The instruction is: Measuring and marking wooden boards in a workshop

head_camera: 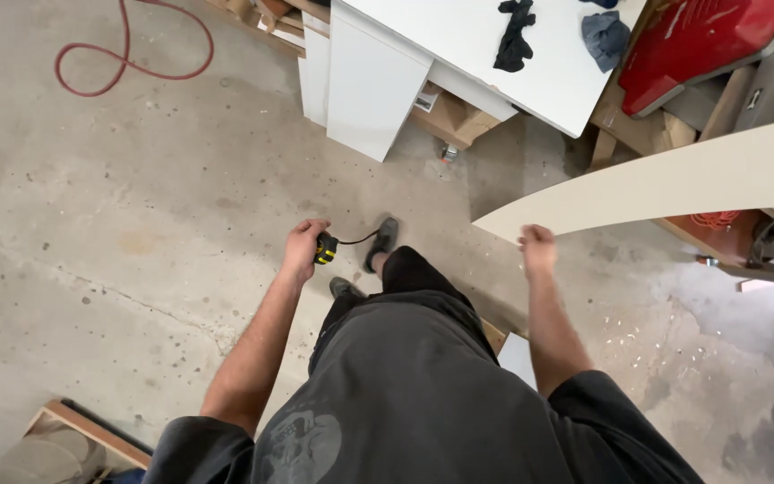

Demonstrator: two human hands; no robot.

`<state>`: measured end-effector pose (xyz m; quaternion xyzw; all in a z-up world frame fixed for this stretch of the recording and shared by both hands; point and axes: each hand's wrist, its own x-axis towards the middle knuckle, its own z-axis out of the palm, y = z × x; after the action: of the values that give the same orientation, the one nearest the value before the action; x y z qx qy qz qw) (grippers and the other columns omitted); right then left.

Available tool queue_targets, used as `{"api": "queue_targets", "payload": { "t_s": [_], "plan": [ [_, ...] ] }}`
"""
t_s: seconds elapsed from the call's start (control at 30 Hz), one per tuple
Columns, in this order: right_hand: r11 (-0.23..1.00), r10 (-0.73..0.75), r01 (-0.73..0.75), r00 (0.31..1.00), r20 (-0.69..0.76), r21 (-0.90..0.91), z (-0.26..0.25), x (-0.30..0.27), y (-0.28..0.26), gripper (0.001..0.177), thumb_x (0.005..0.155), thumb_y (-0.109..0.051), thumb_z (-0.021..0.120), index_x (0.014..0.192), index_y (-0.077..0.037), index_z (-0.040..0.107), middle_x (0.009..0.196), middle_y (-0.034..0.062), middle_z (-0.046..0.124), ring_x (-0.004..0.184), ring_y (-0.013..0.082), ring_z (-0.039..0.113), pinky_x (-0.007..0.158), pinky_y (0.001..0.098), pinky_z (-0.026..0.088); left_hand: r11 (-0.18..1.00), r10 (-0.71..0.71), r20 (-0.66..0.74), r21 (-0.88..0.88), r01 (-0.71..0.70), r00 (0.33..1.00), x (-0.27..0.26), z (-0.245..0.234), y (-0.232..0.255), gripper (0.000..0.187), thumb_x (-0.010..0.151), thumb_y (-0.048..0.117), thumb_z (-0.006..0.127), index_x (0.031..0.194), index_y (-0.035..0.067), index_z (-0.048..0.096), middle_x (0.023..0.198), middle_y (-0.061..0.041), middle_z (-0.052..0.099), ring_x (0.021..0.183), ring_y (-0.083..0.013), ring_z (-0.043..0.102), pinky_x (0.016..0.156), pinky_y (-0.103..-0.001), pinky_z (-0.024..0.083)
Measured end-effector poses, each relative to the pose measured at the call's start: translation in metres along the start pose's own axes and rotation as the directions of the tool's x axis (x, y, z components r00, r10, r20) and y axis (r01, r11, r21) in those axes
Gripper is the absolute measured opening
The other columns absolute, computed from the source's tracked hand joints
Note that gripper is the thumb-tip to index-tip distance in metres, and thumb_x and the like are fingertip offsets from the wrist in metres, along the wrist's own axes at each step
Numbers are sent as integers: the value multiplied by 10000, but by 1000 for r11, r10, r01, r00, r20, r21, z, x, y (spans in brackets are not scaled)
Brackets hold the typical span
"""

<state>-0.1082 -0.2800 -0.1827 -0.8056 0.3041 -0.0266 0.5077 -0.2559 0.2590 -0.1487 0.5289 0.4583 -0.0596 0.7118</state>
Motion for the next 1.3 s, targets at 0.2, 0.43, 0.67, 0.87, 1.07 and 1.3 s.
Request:
{"api": "queue_targets", "payload": {
  "t_s": [0.2,0.43,0.67,0.87,1.07,1.3],
  "plan": [
    [955,63,80,888,456,-287,194,-4,-43,301,942,-356,739,1166,-156,757,837,64,770,645,125,737,562,260,584,996,14,17,90,-16,1000,67,-10,50,262,900,261,696,1079,81,763,799,-99,646,756,-215,648,652,-355,584],
    [996,25,-68,836,548,59,384,86,-113,496,956,-119,756,1382,43,562,1237,239,646,907,266,727,698,345,648,805,10,90,590,-61,996,150,2,152,242,863,387,734,1019,214,799,756,-64,741,791,-223,722,696,-349,570],
    [978,117,-43,925,362,-205,475,157,-131,430,899,-407,808,1088,-31,721,820,85,689,663,143,693,574,311,528,623,179,232,725,-293,956,321,71,255,586,893,348,739,1436,192,584,1117,-157,745,1143,-353,686,1002,-502,545],
    [978,81,0,920,385,-208,485,133,-160,376,952,-339,766,1158,-36,682,982,134,705,871,220,719,729,371,556,626,279,396,616,-478,875,531,128,243,584,877,293,796,1366,78,560,1072,-126,729,1056,-303,698,930,-467,544],
    [954,-22,122,939,343,-273,488,119,-138,401,983,-336,780,1180,-32,607,1084,121,708,1041,223,723,882,409,571,288,55,531,802,-523,845,500,130,291,755,914,654,681,1282,-2,616,1280,-232,672,1251,-388,619,1043,-500,530],
    [924,-106,233,917,384,-303,431,40,-127,387,999,-342,754,1111,9,634,992,228,693,1034,386,717,853,481,577,-154,139,745,667,-729,652,439,105,238,413,1057,570,517,1143,185,642,948,-104,684,962,-358,738,810,-494,618]
  ]
}}
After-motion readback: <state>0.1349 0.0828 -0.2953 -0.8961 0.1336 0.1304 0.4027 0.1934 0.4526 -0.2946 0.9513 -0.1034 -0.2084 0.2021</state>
